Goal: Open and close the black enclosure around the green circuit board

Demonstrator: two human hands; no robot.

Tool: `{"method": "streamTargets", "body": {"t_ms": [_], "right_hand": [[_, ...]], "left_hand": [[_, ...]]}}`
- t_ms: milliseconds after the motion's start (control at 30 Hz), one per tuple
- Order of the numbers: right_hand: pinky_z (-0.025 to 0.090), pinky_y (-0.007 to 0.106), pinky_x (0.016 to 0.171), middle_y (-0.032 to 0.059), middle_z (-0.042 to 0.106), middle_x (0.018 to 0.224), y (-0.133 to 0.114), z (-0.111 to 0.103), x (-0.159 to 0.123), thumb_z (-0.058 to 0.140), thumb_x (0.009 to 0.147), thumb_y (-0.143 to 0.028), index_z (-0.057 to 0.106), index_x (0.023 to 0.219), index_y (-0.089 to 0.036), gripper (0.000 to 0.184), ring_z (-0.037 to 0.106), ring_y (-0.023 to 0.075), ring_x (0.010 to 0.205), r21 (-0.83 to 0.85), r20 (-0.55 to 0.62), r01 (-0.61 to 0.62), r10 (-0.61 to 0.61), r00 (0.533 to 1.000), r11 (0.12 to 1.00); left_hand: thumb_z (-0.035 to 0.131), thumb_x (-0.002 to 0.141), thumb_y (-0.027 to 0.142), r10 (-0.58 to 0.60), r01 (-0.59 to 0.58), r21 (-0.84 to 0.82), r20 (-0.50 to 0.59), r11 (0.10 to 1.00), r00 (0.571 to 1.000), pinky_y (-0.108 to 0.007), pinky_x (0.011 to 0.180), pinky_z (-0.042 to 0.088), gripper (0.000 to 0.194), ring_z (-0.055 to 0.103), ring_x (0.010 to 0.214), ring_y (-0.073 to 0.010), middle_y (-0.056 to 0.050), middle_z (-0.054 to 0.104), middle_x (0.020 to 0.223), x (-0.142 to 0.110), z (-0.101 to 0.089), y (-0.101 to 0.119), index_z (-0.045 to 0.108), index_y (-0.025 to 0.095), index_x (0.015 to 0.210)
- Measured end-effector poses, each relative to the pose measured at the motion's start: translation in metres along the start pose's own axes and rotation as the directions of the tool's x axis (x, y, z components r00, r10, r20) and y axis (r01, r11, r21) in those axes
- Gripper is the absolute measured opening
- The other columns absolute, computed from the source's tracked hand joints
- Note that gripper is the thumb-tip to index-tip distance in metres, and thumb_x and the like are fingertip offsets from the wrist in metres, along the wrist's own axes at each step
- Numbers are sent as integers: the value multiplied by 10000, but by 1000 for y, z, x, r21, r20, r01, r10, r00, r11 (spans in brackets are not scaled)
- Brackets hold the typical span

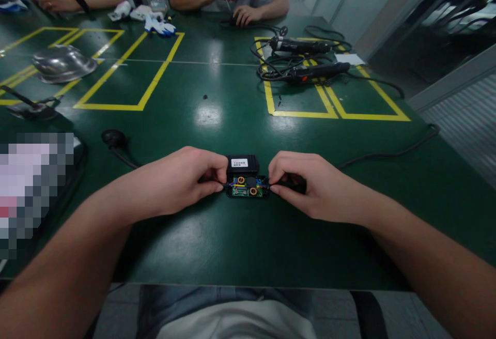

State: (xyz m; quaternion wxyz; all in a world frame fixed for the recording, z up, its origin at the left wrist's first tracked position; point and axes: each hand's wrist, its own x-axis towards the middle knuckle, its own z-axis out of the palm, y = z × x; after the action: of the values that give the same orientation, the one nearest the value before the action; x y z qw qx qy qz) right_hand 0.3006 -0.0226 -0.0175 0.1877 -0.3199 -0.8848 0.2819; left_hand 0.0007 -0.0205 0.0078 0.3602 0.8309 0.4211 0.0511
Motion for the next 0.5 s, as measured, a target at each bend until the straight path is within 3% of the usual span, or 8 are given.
{"method": "streamTargets", "body": {"t_ms": [167, 300, 433, 500], "right_hand": [[476, 291, 709, 30, 718, 921, 1, 1, 0, 697, 976, -144, 642, 901, -221, 120, 637, 164, 767, -17, 16, -42, 42, 999, 999], [463, 286, 691, 22, 707, 886, 3, 3, 0, 691, 952, -139, 635, 891, -218, 115, 618, 158, 737, -26, -1, -17, 17, 1000, 1000], [471, 284, 690, 29, 718, 894, 4, 4, 0, 675, 950, -135, 631, 899, -219, 108, 621, 157, 731, -37, 2, 17, -17, 1000, 999], [479, 292, 696, 39, 723, 906, 5, 5, 0, 666, 955, -145, 630, 901, -221, 100, 634, 166, 743, -62, -6, 35, -36, 999, 997]], "left_hand": [[637, 931, 233, 4, -3, 30, -21, 1000, 1000, -242, 622, 416, 85, 644, 669, -140, 39, 716, 772, 0, 0, -2, 673, 230, 854], [640, 941, 202, 126, -113, 136, -92, 984, 988, -264, 768, 510, 149, 692, 816, -156, -18, 747, 960, -1, -1, 0, 759, 218, 853], [548, 1006, 160, 217, -167, 232, -214, 958, 952, -332, 1003, 578, 334, 736, 1086, -212, -86, 755, 1217, 4, 5, -2, 853, 223, 1126], [482, 1038, 132, 229, -163, 283, -218, 945, 949, -383, 1125, 564, 451, 719, 1245, -242, -111, 743, 1373, 7, 10, -5, 834, 230, 1303]]}}
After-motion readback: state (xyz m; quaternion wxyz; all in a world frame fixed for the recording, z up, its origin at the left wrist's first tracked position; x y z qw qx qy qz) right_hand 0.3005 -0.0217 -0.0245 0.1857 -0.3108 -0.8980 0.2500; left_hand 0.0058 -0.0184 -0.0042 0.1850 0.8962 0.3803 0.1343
